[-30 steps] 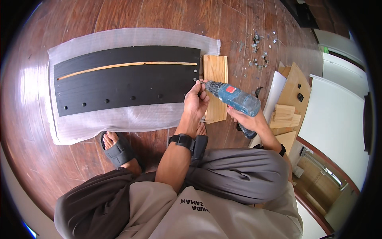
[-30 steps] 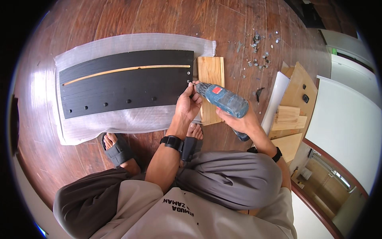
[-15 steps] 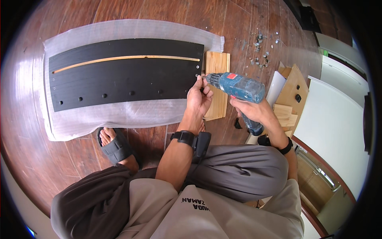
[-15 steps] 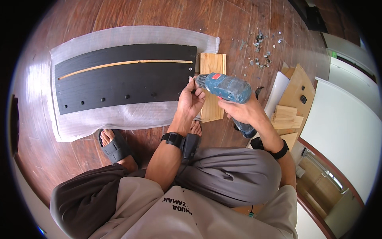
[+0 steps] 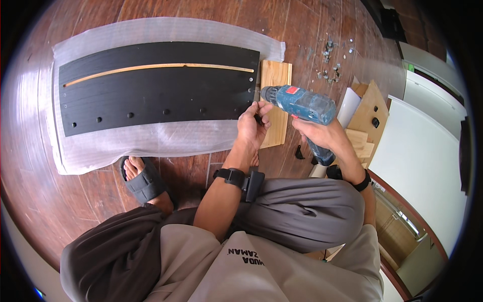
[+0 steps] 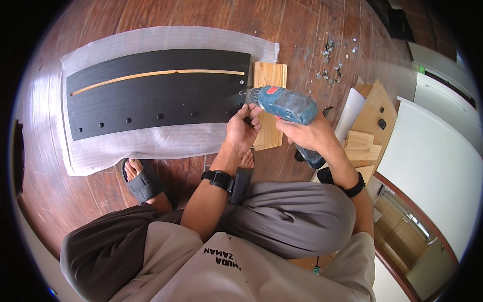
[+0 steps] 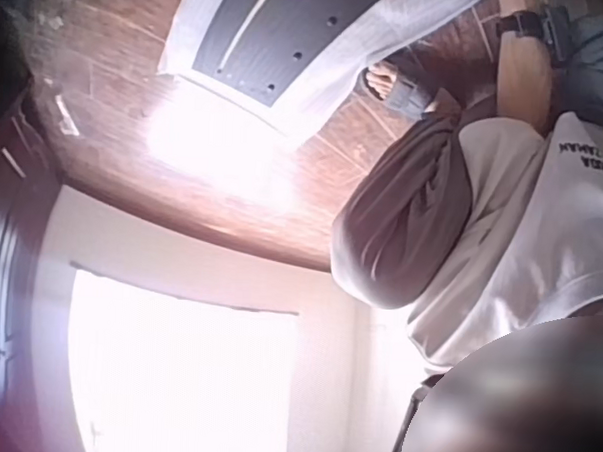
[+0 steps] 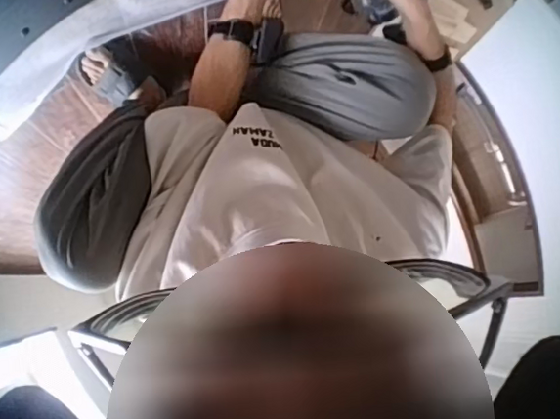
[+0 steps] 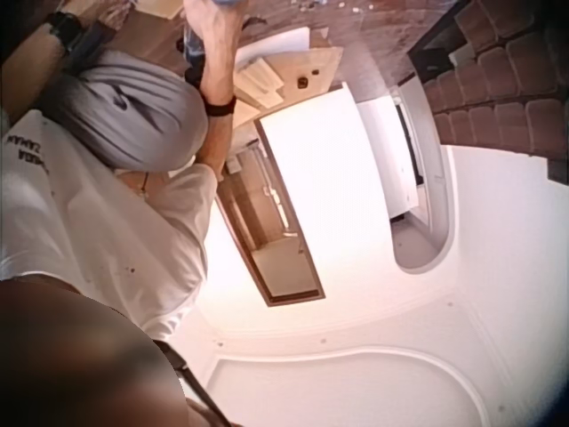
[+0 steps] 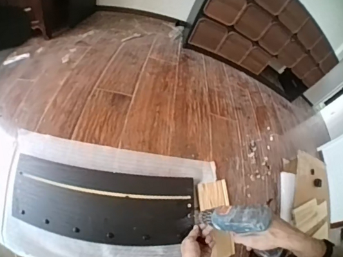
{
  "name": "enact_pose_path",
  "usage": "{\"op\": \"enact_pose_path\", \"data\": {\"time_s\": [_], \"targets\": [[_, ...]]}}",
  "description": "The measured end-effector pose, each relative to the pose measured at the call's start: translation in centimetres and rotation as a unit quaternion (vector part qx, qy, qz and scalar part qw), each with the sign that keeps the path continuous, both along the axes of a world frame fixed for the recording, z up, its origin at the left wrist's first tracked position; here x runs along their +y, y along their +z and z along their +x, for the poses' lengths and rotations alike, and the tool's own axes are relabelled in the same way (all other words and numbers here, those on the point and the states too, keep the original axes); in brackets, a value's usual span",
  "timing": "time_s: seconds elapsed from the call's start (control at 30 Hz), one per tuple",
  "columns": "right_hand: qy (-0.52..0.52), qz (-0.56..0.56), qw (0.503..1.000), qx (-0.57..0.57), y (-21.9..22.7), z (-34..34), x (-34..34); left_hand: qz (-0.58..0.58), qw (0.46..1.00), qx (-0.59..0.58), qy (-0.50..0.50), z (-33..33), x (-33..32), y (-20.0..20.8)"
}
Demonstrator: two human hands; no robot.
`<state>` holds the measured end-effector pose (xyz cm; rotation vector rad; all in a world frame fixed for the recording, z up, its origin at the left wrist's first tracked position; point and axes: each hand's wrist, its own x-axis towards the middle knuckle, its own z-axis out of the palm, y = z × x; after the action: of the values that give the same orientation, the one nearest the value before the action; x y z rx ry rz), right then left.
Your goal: Assembling wooden furniture components using a power drill and screws.
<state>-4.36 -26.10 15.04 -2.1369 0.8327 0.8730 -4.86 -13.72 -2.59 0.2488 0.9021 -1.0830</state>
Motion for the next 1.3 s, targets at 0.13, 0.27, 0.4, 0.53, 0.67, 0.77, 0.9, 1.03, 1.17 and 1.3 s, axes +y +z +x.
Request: {"op": "enact_pose_path", "data": {"time_s": [0.13,0.27,0.4,0.53,0.67,0.77,0.9,1.03,1.17,1.3], "targets": [[0.081,-0.033,0.995,-0.045,-0.2,-0.4,0.0,0.035,0.995,-0.069,-0.062,-0.7,0.2,-0.1],[0.054,-0.045,0.997,-0.022,-0.3,-0.8,0.2,0.049,0.991,-0.102,-0.078,-1.2,0.4,0.2],[0.023,-0.032,0.999,0.029,0.1,0.1,0.6,0.048,0.990,-0.118,-0.061,-1.6,1.1,0.1],[-0.037,-0.028,0.998,0.037,0.2,0.8,1.4,0.054,0.987,-0.144,-0.055,-0.3,1.6,0.7],[0.019,-0.056,0.996,-0.071,-0.3,-2.4,-1.0,0.024,0.985,-0.164,-0.053,-0.1,0.1,2.2],[-0.048,-0.109,0.986,0.120,1.3,-0.5,-0.2,0.016,0.975,-0.214,-0.058,0.5,0.8,0.2],[0.017,-0.113,0.979,-0.168,-4.8,-2.5,-0.2,0.054,0.950,-0.285,-0.119,1.5,2.7,-1.8],[0.048,-0.072,0.987,-0.137,-3.0,-2.8,-0.2,0.057,0.944,-0.295,-0.134,2.0,3.7,-2.3],[0.052,-0.055,0.966,-0.248,-5.8,-5.5,-1.8,-0.003,0.953,-0.266,-0.142,2.9,3.6,-2.3],[-0.029,-0.016,0.951,-0.307,-6.9,-8.0,-2.1,-0.105,0.916,-0.335,-0.193,3.1,2.5,2.3]]}}
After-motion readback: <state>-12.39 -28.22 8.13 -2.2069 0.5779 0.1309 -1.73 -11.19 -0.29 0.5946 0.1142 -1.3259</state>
